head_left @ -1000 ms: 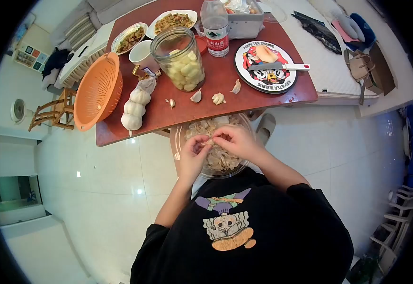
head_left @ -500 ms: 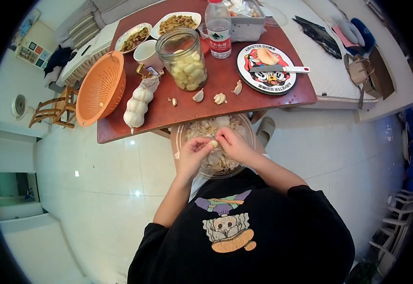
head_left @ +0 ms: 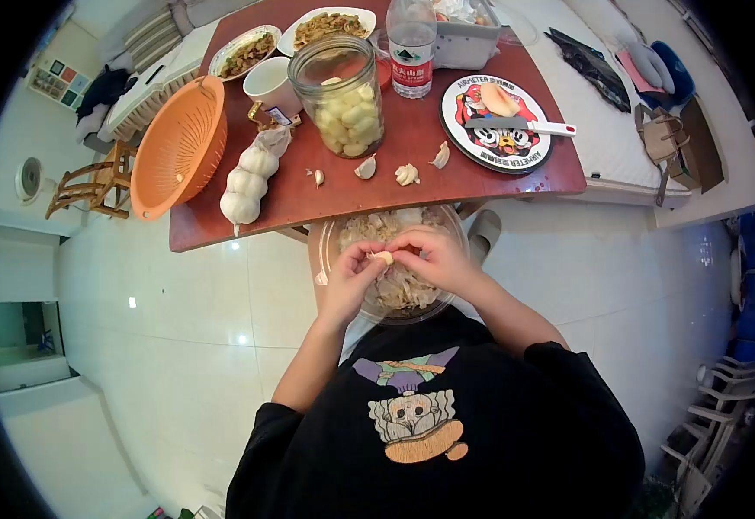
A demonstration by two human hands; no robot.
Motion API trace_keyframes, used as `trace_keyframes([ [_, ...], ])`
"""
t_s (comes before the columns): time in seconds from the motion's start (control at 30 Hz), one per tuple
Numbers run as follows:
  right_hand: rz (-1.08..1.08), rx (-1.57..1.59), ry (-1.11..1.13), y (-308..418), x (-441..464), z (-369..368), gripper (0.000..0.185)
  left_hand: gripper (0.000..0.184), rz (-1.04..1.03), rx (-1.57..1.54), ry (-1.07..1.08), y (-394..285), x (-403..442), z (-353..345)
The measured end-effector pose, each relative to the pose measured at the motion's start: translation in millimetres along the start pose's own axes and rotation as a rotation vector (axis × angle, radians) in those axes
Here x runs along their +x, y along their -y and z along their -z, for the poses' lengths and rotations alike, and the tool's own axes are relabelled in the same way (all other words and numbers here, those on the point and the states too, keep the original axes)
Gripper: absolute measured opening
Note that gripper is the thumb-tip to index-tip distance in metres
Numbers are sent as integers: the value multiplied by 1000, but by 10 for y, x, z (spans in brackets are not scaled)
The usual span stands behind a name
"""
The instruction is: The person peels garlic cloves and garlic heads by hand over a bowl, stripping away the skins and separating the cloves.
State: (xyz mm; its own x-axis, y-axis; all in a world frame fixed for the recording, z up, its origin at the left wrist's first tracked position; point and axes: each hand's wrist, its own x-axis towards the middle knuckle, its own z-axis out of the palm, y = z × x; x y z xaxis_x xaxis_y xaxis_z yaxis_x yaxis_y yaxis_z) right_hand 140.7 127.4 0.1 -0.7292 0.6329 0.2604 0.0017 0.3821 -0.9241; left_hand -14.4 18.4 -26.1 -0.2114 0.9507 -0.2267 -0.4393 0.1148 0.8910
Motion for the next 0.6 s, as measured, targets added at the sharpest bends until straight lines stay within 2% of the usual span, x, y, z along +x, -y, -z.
trace_keyframes([
  [0.07,41,-63,27,-24,-3,22,13,22,-40,-72,-33,5,7,-50],
  [0.17,-91,-107,85,56,-30,59,12,22,47,-171,-38,45,8,22],
  [0.27,-58,-191,53,86,-24,62,11,18,47,-93,-65,39,12,50],
  [0.37,-156,-68,6,142,-19,28,10,15,91,-164,-77,8,17,56],
  [0.47,-56,-66,5,24,-51,10,11,15,80,-131,-26,18,22,82],
  [0.6,-171,39,14,-20,-102,-26,12,14,165,-128,47,60,34,160],
])
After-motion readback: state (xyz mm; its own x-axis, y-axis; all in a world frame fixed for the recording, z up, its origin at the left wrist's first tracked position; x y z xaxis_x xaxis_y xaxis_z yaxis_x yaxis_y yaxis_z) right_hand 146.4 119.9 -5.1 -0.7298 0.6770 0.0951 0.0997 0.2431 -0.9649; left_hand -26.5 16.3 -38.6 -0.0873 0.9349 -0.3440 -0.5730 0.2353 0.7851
